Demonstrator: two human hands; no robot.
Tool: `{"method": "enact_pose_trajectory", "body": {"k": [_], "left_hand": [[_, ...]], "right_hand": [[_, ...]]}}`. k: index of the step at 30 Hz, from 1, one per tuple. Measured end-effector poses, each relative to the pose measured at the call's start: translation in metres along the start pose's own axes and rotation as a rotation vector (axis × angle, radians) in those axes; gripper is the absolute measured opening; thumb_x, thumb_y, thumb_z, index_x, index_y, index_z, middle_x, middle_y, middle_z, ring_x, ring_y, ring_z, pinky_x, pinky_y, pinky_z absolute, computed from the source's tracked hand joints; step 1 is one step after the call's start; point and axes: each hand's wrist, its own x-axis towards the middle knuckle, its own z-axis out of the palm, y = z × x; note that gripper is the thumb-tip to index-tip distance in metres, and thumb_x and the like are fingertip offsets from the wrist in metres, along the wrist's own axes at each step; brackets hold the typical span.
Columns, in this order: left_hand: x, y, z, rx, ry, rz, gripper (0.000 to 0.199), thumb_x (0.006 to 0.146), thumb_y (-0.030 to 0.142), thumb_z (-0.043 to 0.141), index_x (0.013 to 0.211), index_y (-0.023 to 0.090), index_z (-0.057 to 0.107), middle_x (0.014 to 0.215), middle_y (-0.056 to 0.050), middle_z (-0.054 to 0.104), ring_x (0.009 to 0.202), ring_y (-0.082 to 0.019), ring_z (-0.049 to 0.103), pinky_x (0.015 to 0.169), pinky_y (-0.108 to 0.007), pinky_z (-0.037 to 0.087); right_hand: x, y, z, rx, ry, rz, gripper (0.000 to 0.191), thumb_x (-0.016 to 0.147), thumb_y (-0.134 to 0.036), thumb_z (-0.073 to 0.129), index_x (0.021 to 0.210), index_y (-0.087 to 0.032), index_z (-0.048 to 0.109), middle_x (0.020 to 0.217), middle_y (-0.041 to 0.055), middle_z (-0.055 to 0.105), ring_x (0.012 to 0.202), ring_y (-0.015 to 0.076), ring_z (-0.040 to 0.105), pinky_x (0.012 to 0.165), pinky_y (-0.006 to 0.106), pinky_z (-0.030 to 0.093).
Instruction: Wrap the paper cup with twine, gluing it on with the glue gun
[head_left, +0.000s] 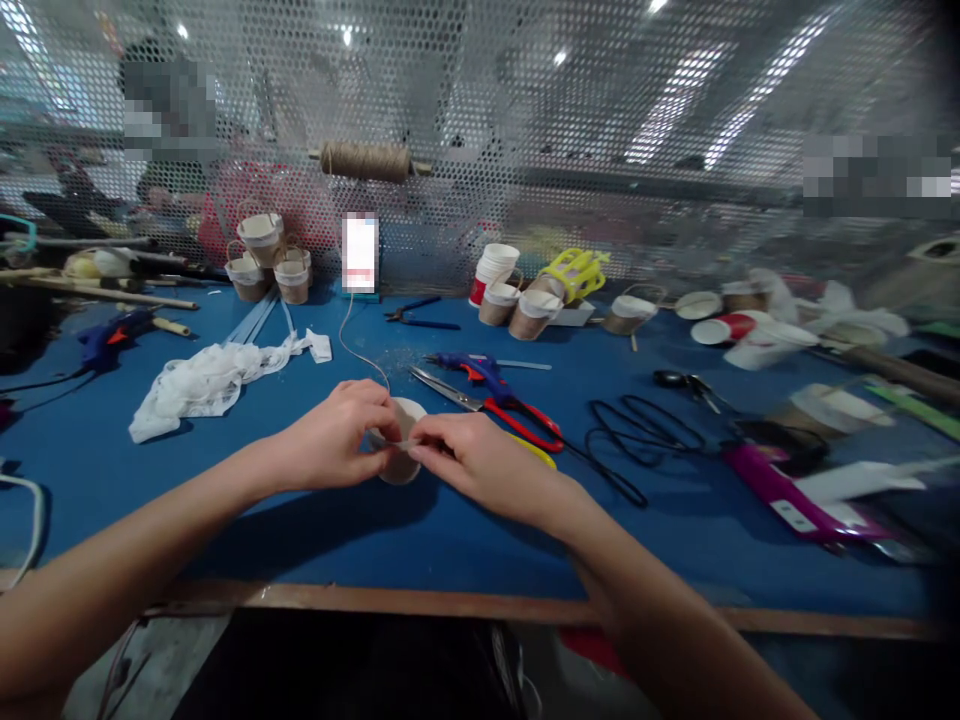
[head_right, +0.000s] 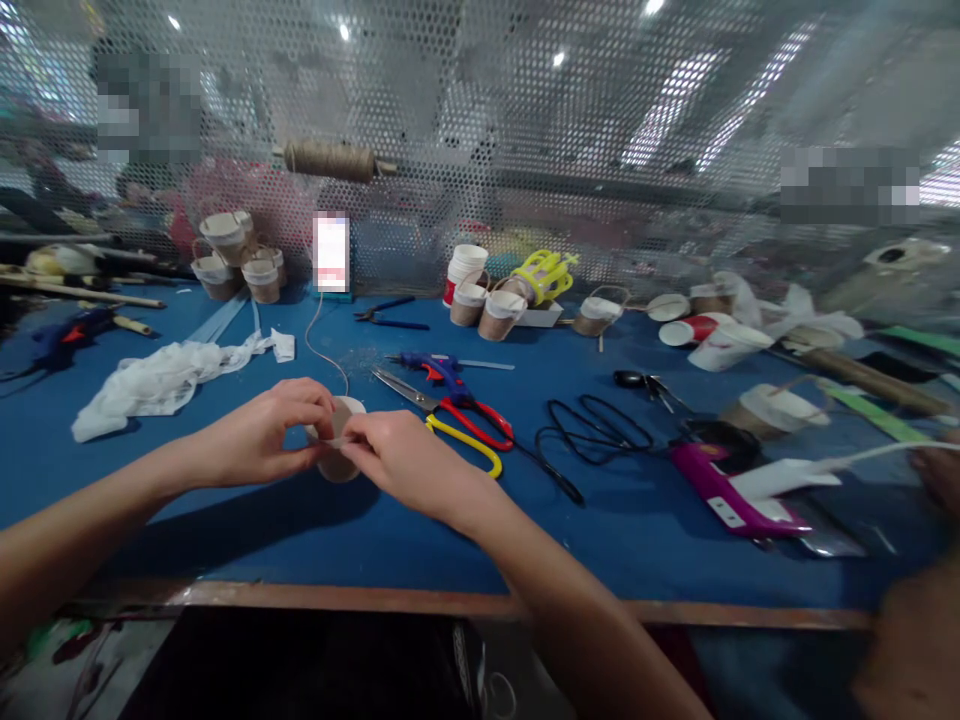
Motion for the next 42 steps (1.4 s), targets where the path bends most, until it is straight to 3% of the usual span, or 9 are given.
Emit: {"method": "enact_pose_trajectory", "body": {"k": [6, 9, 12, 18, 22, 24, 28, 36, 42], "left_hand": [[-0.001, -0.001, 0.002, 0.008, -0.011, 0.019, 0.006, 0.075, 0.013, 0.053, 0.073, 0.013, 0.058, 0.086, -0.007, 0.061, 0.087, -0.02, 0.054, 0.081, -0.037, 0.039], [-0.001, -0.008, 0.004, -0.05, 0.033, 0.007, 0.01, 0.079, 0.019, 0.05, 0.072, 0.013, 0.056, 0.085, -0.008, 0.06, 0.084, -0.02, 0.054, 0.078, -0.036, 0.041], [-0.002, -0.014, 0.004, -0.228, 0.044, -0.068, 0.013, 0.079, 0.024, 0.05, 0.076, 0.013, 0.055, 0.086, -0.008, 0.06, 0.082, -0.018, 0.054, 0.076, -0.033, 0.043], [-0.003, -0.014, 0.004, -0.792, -0.075, -0.277, 0.012, 0.074, 0.025, 0.054, 0.073, 0.013, 0.056, 0.072, -0.001, 0.057, 0.068, -0.013, 0.053, 0.068, -0.027, 0.042], [-0.006, -0.014, 0.014, -0.938, -0.036, -0.39, 0.011, 0.071, 0.023, 0.057, 0.067, 0.013, 0.055, 0.063, 0.002, 0.054, 0.062, -0.01, 0.049, 0.064, -0.024, 0.038], [-0.009, -0.017, 0.021, -0.934, 0.04, -0.444, 0.013, 0.072, 0.025, 0.057, 0.067, 0.013, 0.056, 0.063, 0.001, 0.054, 0.062, -0.01, 0.048, 0.063, -0.024, 0.037], [-0.015, -0.026, 0.028, -0.871, 0.22, -0.47, 0.017, 0.074, 0.031, 0.056, 0.069, 0.014, 0.054, 0.066, 0.001, 0.055, 0.063, -0.011, 0.049, 0.065, -0.024, 0.038], [-0.017, -0.038, 0.024, -0.57, 0.24, -0.419, 0.022, 0.078, 0.035, 0.051, 0.072, 0.014, 0.054, 0.072, -0.001, 0.056, 0.069, -0.013, 0.051, 0.069, -0.025, 0.039], [-0.018, -0.035, 0.024, -0.512, 0.22, -0.379, 0.021, 0.08, 0.034, 0.048, 0.074, 0.015, 0.054, 0.078, -0.003, 0.059, 0.075, -0.015, 0.052, 0.073, -0.027, 0.039]], "right_hand": [[0.003, -0.002, -0.002, -0.043, -0.002, -0.038, 0.014, 0.084, -0.016, 0.046, 0.078, -0.013, 0.059, 0.077, 0.0044, 0.063, 0.068, 0.0126, 0.055, 0.063, 0.025, 0.04], [0.004, -0.002, -0.009, -0.012, 0.079, -0.05, 0.016, 0.084, -0.018, 0.048, 0.094, -0.014, 0.06, 0.076, 0.0031, 0.063, 0.065, 0.0118, 0.055, 0.061, 0.024, 0.041], [0.006, 0.001, -0.017, -0.023, 0.2, -0.057, 0.022, 0.082, -0.016, 0.049, 0.102, -0.013, 0.058, 0.083, 0.0053, 0.065, 0.07, 0.0129, 0.057, 0.065, 0.026, 0.044], [0.021, 0.015, -0.014, 0.084, 0.41, -0.139, 0.025, 0.083, -0.014, 0.042, 0.103, -0.015, 0.057, 0.111, 0.0083, 0.059, 0.101, 0.0141, 0.055, 0.084, 0.029, 0.044], [0.027, 0.036, -0.014, -0.075, 0.405, 0.178, 0.03, 0.084, -0.015, 0.042, 0.112, -0.016, 0.054, 0.117, 0.0082, 0.056, 0.097, 0.0137, 0.057, 0.083, 0.027, 0.045], [0.025, 0.053, -0.02, -0.199, 0.407, 0.382, 0.028, 0.083, -0.016, 0.045, 0.108, -0.011, 0.057, 0.108, 0.0129, 0.06, 0.093, 0.0196, 0.059, 0.082, 0.032, 0.045], [0.015, 0.087, -0.029, -0.305, 0.321, 0.6, 0.016, 0.078, -0.018, 0.053, 0.088, -0.009, 0.063, 0.088, 0.017, 0.065, 0.088, 0.0285, 0.06, 0.077, 0.038, 0.044], [0.022, 0.107, -0.014, -0.301, 0.229, 0.782, 0.027, 0.085, -0.031, 0.051, 0.106, -0.015, 0.054, 0.106, 0.0065, 0.057, 0.091, 0.0174, 0.057, 0.078, 0.039, 0.047], [0.025, 0.111, -0.018, -0.172, 0.376, 0.776, 0.023, 0.083, -0.023, 0.052, 0.102, -0.01, 0.056, 0.102, 0.0139, 0.059, 0.094, 0.0232, 0.057, 0.082, 0.042, 0.044]]}}
